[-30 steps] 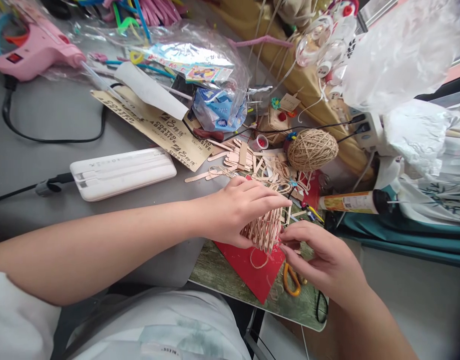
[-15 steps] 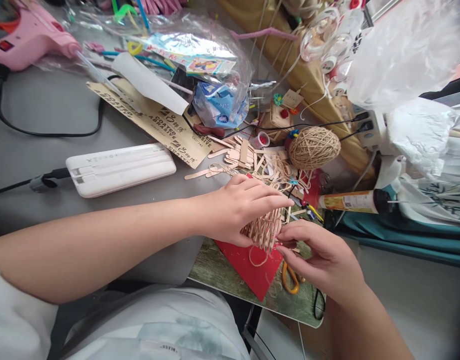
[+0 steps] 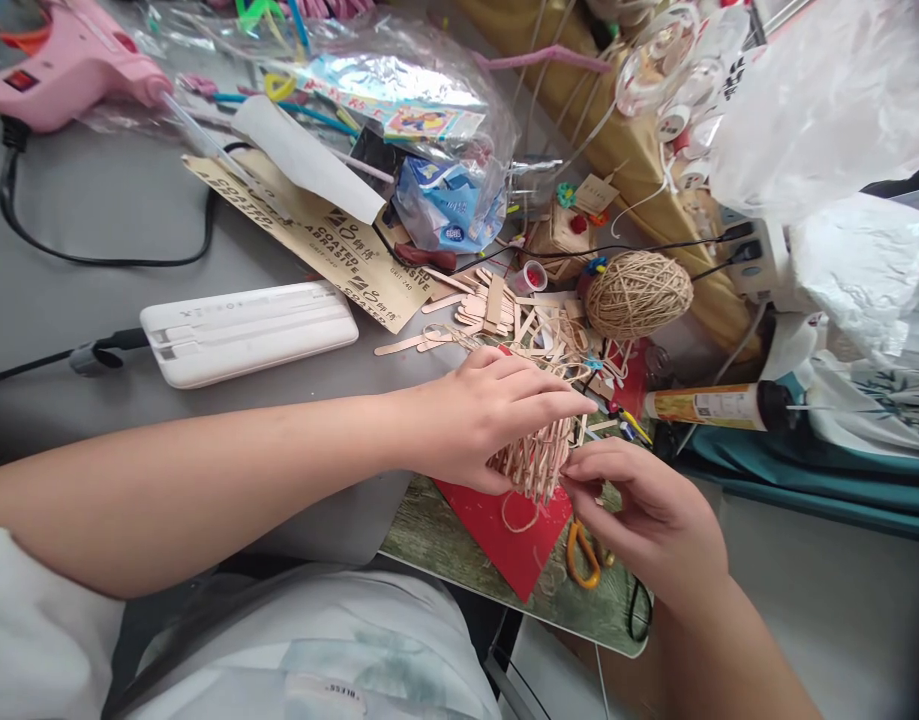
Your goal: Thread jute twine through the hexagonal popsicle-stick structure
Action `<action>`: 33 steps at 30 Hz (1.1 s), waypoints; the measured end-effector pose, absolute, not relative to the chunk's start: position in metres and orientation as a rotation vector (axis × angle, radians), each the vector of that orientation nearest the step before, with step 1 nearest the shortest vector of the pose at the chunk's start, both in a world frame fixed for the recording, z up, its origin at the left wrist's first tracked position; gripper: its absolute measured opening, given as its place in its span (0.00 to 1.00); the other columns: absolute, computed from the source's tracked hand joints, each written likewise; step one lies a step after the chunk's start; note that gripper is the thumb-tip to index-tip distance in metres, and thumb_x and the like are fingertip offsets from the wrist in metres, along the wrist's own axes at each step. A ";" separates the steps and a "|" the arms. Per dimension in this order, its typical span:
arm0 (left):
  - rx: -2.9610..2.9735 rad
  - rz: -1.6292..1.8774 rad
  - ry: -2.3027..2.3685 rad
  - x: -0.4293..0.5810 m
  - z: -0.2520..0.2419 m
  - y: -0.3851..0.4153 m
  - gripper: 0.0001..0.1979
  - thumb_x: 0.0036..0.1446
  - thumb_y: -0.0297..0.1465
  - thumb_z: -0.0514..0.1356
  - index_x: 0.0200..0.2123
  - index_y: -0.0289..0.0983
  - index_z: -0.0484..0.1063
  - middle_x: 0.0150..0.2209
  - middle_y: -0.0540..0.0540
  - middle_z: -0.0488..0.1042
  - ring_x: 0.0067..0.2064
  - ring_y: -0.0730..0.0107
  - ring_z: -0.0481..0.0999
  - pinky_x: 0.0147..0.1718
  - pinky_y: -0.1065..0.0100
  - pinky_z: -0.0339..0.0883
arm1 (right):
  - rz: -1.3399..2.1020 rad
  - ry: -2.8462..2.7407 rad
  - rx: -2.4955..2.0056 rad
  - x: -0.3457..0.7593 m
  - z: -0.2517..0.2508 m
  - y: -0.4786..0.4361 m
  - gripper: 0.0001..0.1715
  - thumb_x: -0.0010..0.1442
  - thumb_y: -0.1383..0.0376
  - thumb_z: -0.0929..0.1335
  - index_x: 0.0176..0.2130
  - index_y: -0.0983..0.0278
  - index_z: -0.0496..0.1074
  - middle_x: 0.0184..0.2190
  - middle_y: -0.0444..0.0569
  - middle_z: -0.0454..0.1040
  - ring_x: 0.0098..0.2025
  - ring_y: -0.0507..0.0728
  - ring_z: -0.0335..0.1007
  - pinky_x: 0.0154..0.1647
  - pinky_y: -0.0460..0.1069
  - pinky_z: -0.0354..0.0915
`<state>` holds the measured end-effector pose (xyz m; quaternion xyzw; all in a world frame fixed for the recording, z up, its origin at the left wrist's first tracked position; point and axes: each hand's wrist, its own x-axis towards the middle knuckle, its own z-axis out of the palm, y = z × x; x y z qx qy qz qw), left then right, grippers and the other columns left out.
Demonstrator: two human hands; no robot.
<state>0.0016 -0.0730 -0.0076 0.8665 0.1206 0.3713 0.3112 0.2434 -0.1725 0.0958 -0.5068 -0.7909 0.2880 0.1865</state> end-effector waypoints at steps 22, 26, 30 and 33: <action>2.470 0.934 0.419 -0.001 -0.002 -0.068 0.44 0.59 0.52 0.72 0.72 0.42 0.63 0.75 0.32 0.65 0.74 0.38 0.64 0.70 0.42 0.54 | 1.051 -1.210 -1.493 0.250 0.023 -0.210 0.21 0.59 0.62 0.82 0.48 0.53 0.75 0.42 0.45 0.77 0.39 0.54 0.76 0.40 0.49 0.75; 2.452 0.802 0.403 0.003 -0.003 -0.071 0.39 0.59 0.44 0.72 0.69 0.41 0.66 0.74 0.32 0.65 0.73 0.39 0.66 0.69 0.43 0.57 | 1.057 -1.238 -1.491 0.261 0.021 -0.215 0.21 0.59 0.61 0.82 0.47 0.54 0.75 0.44 0.47 0.77 0.40 0.55 0.75 0.39 0.49 0.75; 2.416 0.753 0.389 0.004 -0.002 -0.070 0.35 0.61 0.42 0.71 0.68 0.41 0.67 0.73 0.31 0.66 0.72 0.40 0.67 0.69 0.43 0.58 | 1.101 -1.411 -1.458 0.270 0.031 -0.212 0.15 0.64 0.61 0.79 0.49 0.55 0.76 0.50 0.52 0.77 0.48 0.59 0.77 0.45 0.53 0.78; 2.416 0.749 0.392 0.002 -0.001 -0.067 0.36 0.60 0.42 0.71 0.68 0.41 0.67 0.74 0.31 0.66 0.72 0.40 0.68 0.68 0.42 0.57 | 1.069 -1.530 -1.471 0.274 0.041 -0.209 0.12 0.67 0.64 0.75 0.50 0.54 0.76 0.52 0.53 0.76 0.51 0.60 0.77 0.47 0.54 0.78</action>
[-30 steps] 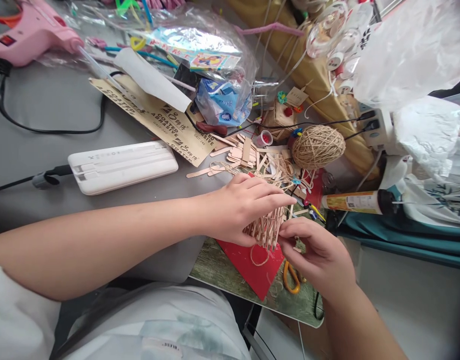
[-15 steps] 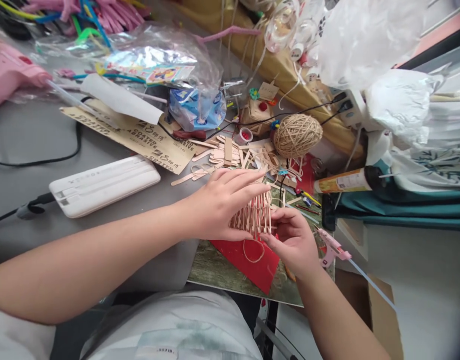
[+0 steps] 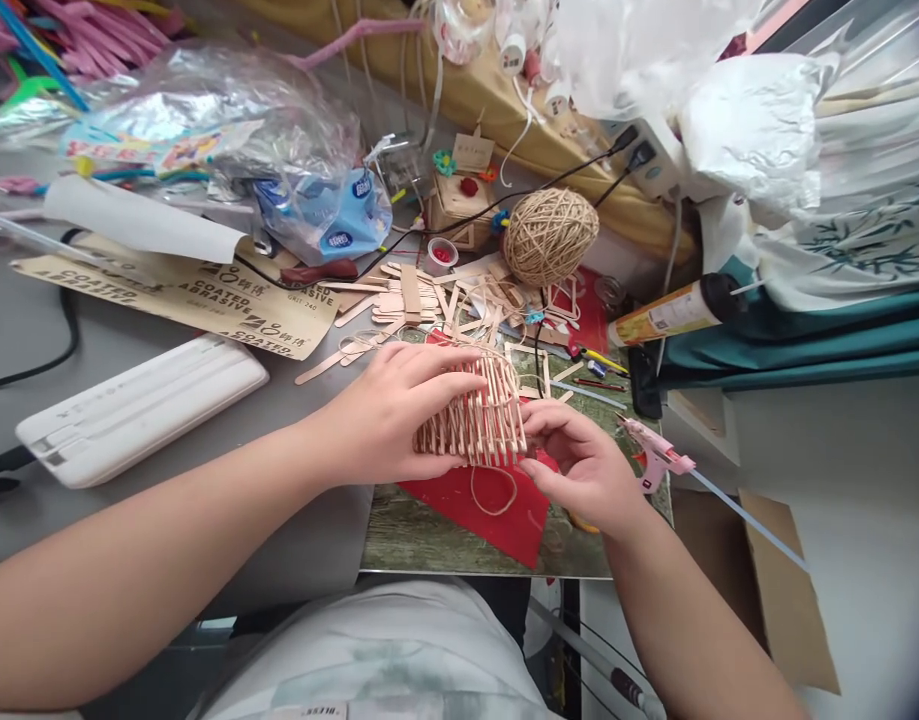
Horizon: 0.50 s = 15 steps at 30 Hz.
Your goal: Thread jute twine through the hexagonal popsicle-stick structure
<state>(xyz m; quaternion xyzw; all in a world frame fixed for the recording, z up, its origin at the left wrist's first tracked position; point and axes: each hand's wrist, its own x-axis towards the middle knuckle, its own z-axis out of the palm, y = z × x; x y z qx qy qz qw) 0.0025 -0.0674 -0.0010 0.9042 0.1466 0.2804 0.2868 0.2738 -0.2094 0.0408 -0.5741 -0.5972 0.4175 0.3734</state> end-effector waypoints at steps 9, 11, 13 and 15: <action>2.442 0.733 0.382 0.002 0.000 -0.065 0.35 0.61 0.44 0.71 0.68 0.43 0.68 0.73 0.33 0.67 0.71 0.41 0.69 0.69 0.44 0.55 | 0.743 -1.854 -1.486 0.281 0.059 -0.202 0.14 0.68 0.72 0.73 0.48 0.54 0.82 0.43 0.48 0.83 0.47 0.58 0.80 0.50 0.55 0.75; 2.443 0.732 0.382 0.003 0.001 -0.065 0.36 0.60 0.43 0.72 0.68 0.43 0.68 0.73 0.33 0.67 0.71 0.41 0.70 0.69 0.45 0.55 | 0.705 -1.909 -1.489 0.280 0.063 -0.201 0.14 0.67 0.72 0.74 0.48 0.55 0.82 0.42 0.48 0.83 0.45 0.58 0.80 0.48 0.55 0.75; 2.444 0.736 0.384 0.003 0.001 -0.066 0.35 0.60 0.42 0.72 0.68 0.43 0.68 0.73 0.33 0.68 0.71 0.41 0.70 0.68 0.45 0.55 | 0.688 -1.946 -1.501 0.278 0.068 -0.200 0.12 0.68 0.71 0.74 0.47 0.55 0.83 0.42 0.49 0.83 0.44 0.58 0.81 0.45 0.55 0.76; 2.444 0.737 0.387 0.002 0.002 -0.066 0.35 0.60 0.42 0.72 0.68 0.42 0.68 0.73 0.33 0.68 0.70 0.41 0.70 0.68 0.46 0.55 | 0.687 -1.934 -1.540 0.277 0.072 -0.200 0.10 0.68 0.69 0.74 0.47 0.55 0.83 0.41 0.49 0.83 0.42 0.59 0.81 0.44 0.55 0.77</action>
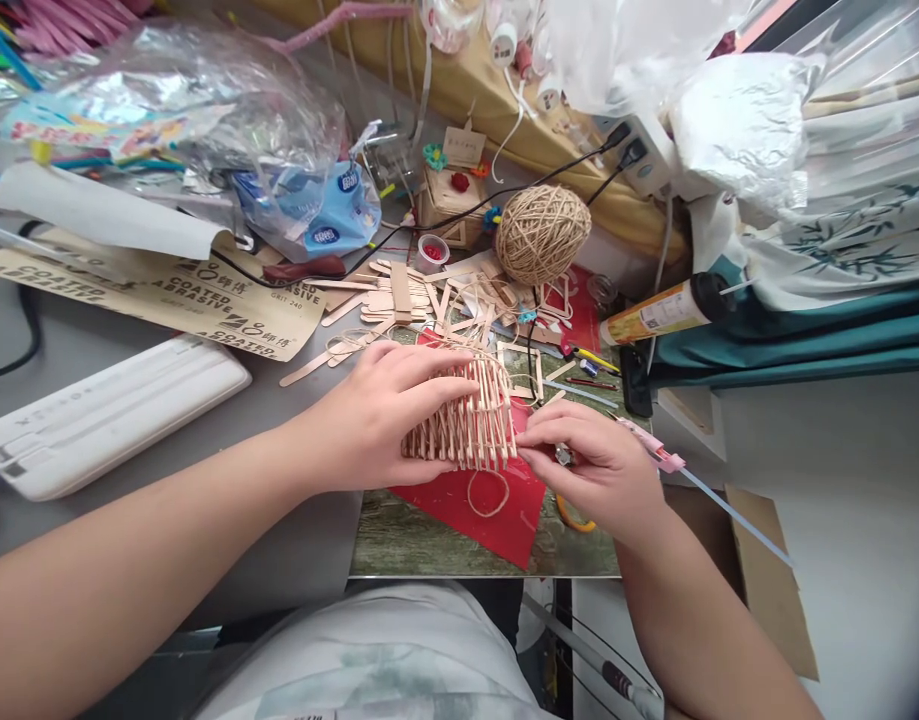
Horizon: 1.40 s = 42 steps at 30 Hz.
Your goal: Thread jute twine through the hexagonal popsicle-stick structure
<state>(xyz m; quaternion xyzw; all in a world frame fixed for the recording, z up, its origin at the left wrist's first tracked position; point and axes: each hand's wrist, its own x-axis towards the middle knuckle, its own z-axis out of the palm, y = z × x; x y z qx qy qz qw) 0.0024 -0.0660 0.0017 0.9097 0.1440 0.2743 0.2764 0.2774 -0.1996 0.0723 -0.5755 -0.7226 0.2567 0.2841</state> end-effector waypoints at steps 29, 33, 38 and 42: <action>2.392 0.813 0.333 0.002 -0.005 -0.066 0.32 0.62 0.41 0.70 0.67 0.41 0.69 0.73 0.32 0.68 0.69 0.42 0.72 0.64 0.46 0.54 | 0.960 -1.664 -1.609 0.287 0.066 -0.198 0.17 0.65 0.66 0.78 0.53 0.54 0.83 0.47 0.52 0.84 0.48 0.60 0.83 0.47 0.54 0.82; 2.396 0.823 0.328 0.002 -0.005 -0.066 0.32 0.63 0.41 0.69 0.66 0.41 0.69 0.73 0.32 0.68 0.69 0.43 0.72 0.64 0.47 0.53 | 0.903 -1.701 -1.596 0.286 0.067 -0.196 0.10 0.67 0.67 0.77 0.47 0.55 0.83 0.43 0.51 0.83 0.48 0.60 0.81 0.48 0.55 0.80; 2.406 0.831 0.330 0.003 -0.004 -0.067 0.31 0.63 0.41 0.68 0.67 0.41 0.68 0.73 0.33 0.68 0.69 0.43 0.72 0.64 0.48 0.54 | 0.922 -1.718 -1.566 0.282 0.066 -0.195 0.11 0.67 0.68 0.77 0.48 0.54 0.83 0.42 0.50 0.82 0.45 0.59 0.80 0.46 0.55 0.79; 2.409 0.817 0.328 0.002 -0.005 -0.066 0.33 0.62 0.42 0.69 0.67 0.41 0.68 0.73 0.32 0.68 0.69 0.41 0.71 0.64 0.47 0.54 | 0.896 -1.709 -1.567 0.282 0.069 -0.194 0.11 0.66 0.69 0.77 0.47 0.54 0.82 0.41 0.49 0.82 0.45 0.60 0.80 0.46 0.55 0.78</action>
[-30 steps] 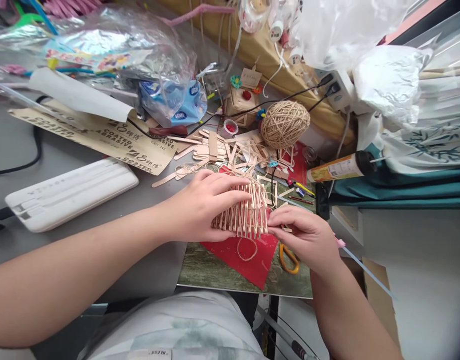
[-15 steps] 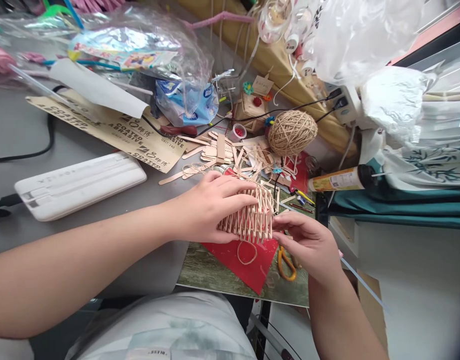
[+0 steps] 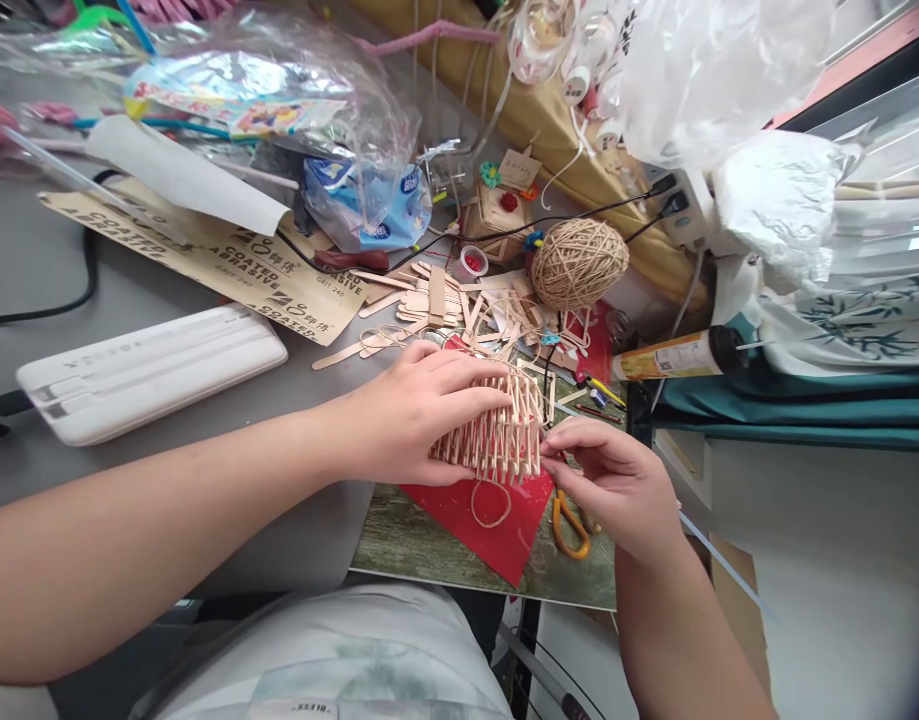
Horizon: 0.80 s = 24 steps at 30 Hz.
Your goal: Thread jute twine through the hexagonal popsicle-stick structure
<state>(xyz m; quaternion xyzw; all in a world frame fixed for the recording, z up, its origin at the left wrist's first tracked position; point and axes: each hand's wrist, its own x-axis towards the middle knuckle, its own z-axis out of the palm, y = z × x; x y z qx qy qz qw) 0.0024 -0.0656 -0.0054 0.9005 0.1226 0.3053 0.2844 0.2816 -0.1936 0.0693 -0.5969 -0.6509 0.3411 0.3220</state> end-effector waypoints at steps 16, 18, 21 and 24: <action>2.346 0.849 0.379 0.003 -0.010 -0.065 0.34 0.61 0.41 0.70 0.68 0.41 0.68 0.73 0.31 0.67 0.71 0.39 0.69 0.65 0.44 0.56 | 0.941 -1.488 -1.660 0.272 0.061 -0.189 0.11 0.66 0.68 0.77 0.47 0.55 0.82 0.43 0.48 0.83 0.43 0.55 0.81 0.46 0.49 0.79; 2.347 0.849 0.382 0.003 -0.010 -0.065 0.34 0.61 0.41 0.70 0.68 0.41 0.68 0.73 0.31 0.67 0.72 0.39 0.69 0.65 0.44 0.56 | 0.942 -1.492 -1.653 0.271 0.061 -0.189 0.11 0.66 0.68 0.77 0.47 0.55 0.82 0.43 0.48 0.83 0.44 0.56 0.81 0.46 0.49 0.79; 2.351 0.853 0.388 0.004 -0.009 -0.065 0.33 0.62 0.43 0.70 0.67 0.41 0.69 0.73 0.32 0.67 0.71 0.40 0.70 0.65 0.44 0.55 | 0.905 -1.547 -1.633 0.271 0.066 -0.190 0.11 0.66 0.69 0.77 0.47 0.54 0.82 0.42 0.48 0.83 0.44 0.56 0.81 0.45 0.48 0.79; 2.351 0.859 0.405 0.004 -0.009 -0.067 0.34 0.62 0.45 0.70 0.67 0.40 0.69 0.73 0.32 0.68 0.71 0.41 0.70 0.65 0.45 0.55 | 0.884 -1.599 -1.636 0.270 0.072 -0.192 0.13 0.65 0.69 0.77 0.48 0.54 0.83 0.43 0.49 0.83 0.43 0.56 0.81 0.42 0.48 0.79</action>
